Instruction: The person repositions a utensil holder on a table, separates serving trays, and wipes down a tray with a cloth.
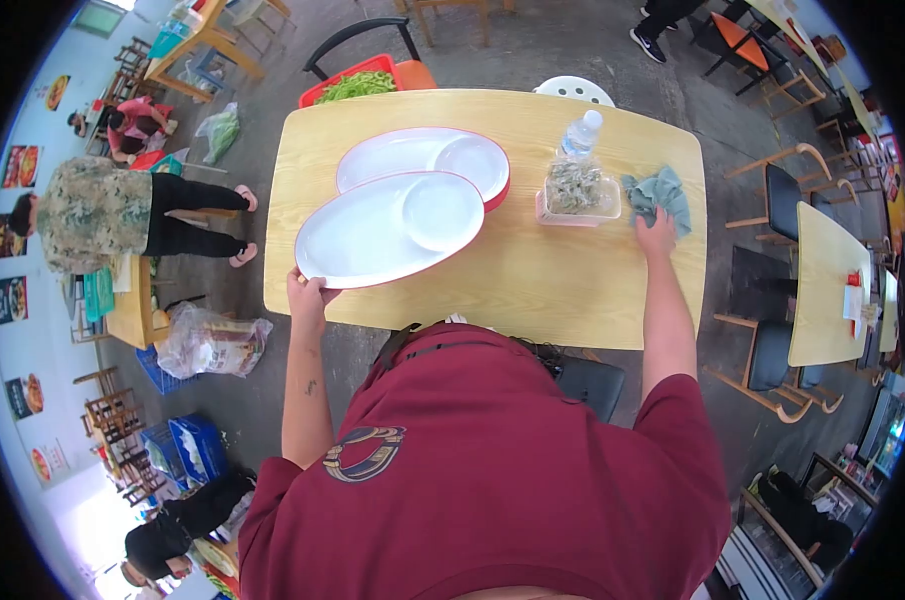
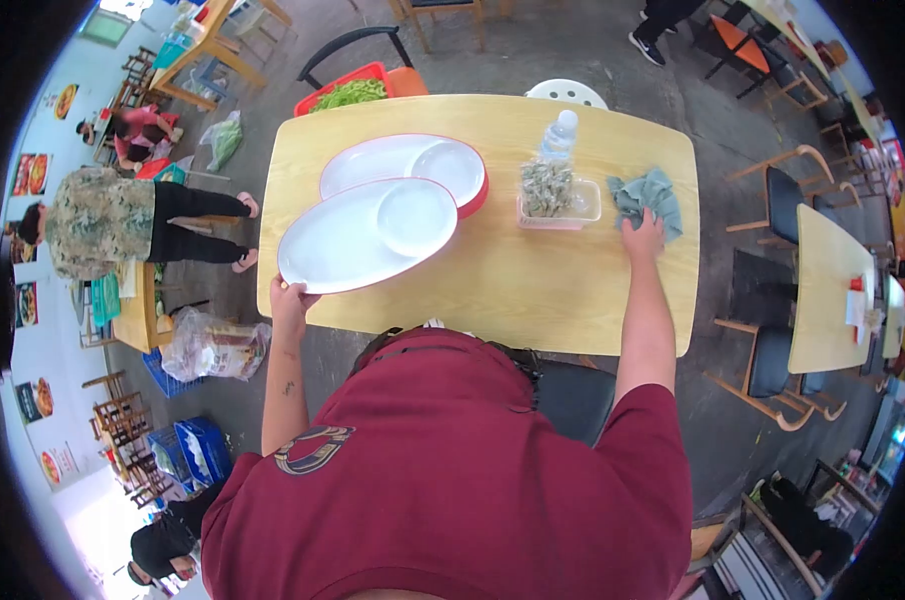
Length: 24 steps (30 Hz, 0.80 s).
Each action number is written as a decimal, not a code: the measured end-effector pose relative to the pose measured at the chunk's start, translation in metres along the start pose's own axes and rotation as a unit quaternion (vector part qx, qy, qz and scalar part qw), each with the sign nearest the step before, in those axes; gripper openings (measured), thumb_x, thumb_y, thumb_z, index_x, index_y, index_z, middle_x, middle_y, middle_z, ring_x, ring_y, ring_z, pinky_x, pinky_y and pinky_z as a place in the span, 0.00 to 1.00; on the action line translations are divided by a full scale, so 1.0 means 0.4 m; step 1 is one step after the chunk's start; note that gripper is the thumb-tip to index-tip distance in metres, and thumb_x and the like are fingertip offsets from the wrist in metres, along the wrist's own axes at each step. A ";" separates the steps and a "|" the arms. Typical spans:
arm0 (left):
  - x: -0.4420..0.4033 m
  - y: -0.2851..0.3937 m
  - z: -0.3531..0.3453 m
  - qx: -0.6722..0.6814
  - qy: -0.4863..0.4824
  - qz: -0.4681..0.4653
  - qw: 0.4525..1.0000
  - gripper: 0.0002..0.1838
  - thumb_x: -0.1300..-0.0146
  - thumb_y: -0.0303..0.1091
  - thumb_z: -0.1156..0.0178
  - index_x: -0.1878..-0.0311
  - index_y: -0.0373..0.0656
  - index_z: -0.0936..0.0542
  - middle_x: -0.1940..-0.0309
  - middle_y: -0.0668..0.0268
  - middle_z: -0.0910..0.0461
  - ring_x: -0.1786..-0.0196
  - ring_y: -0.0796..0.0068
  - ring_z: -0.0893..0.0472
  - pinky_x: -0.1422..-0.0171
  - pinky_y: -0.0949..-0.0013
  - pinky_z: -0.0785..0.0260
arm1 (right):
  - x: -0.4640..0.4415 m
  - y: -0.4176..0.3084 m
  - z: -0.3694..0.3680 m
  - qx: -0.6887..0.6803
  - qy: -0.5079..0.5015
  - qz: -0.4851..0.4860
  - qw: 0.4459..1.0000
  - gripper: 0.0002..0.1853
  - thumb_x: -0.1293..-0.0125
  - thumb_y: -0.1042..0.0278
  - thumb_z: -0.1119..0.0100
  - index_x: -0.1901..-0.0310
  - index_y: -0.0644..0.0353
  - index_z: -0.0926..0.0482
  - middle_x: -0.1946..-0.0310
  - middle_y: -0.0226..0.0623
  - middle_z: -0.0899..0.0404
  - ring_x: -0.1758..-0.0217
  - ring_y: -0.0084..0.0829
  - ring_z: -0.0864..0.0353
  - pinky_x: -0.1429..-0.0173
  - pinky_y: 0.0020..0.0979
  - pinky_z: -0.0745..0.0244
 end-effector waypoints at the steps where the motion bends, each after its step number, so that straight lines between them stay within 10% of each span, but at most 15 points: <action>1: 0.007 -0.015 0.012 0.003 -0.006 0.005 1.000 0.33 0.38 0.17 0.49 0.29 0.31 0.45 0.39 0.43 0.27 0.44 0.52 0.15 0.42 0.50 0.12 | 0.005 -0.004 0.009 0.000 0.009 0.004 1.000 0.35 0.37 0.44 0.32 0.27 0.35 0.28 0.25 0.45 0.33 0.23 0.56 0.34 0.28 0.60 0.32; 11: 0.082 -0.156 0.025 -0.004 -0.088 0.069 0.994 0.33 0.37 0.18 0.46 0.28 0.37 0.43 0.42 0.47 0.23 0.46 0.57 0.14 0.45 0.53 0.12 | 0.116 0.022 0.005 -0.067 0.100 0.090 0.989 0.16 0.38 0.63 0.38 0.49 0.57 0.20 0.48 0.50 0.21 0.42 0.55 0.22 0.40 0.53 0.25; 20: 0.048 -0.243 -0.058 -0.016 -0.131 0.109 0.985 0.36 0.39 0.18 0.46 0.27 0.36 0.44 0.39 0.47 0.25 0.41 0.55 0.16 0.42 0.50 0.14 | 0.316 0.112 -0.032 -0.283 -0.035 -0.123 0.951 0.21 0.34 0.61 0.40 0.43 0.63 0.22 0.50 0.57 0.15 0.47 0.55 0.15 0.42 0.46 0.23; 24: -0.002 -0.275 -0.082 -0.036 -0.148 0.113 0.982 0.37 0.39 0.17 0.46 0.26 0.34 0.45 0.39 0.46 0.25 0.42 0.53 0.16 0.43 0.51 0.13 | 0.451 0.072 0.003 -0.239 0.066 -0.038 0.968 0.22 0.34 0.63 0.41 0.40 0.62 0.24 0.53 0.54 0.14 0.49 0.54 0.15 0.43 0.45 0.22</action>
Point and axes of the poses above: each hand's wrist, its own x-axis away from the middle knuckle, its own z-axis out of the back of the hand, y = z × x, the point moved 4 cm from there along -x, towards the middle knuckle
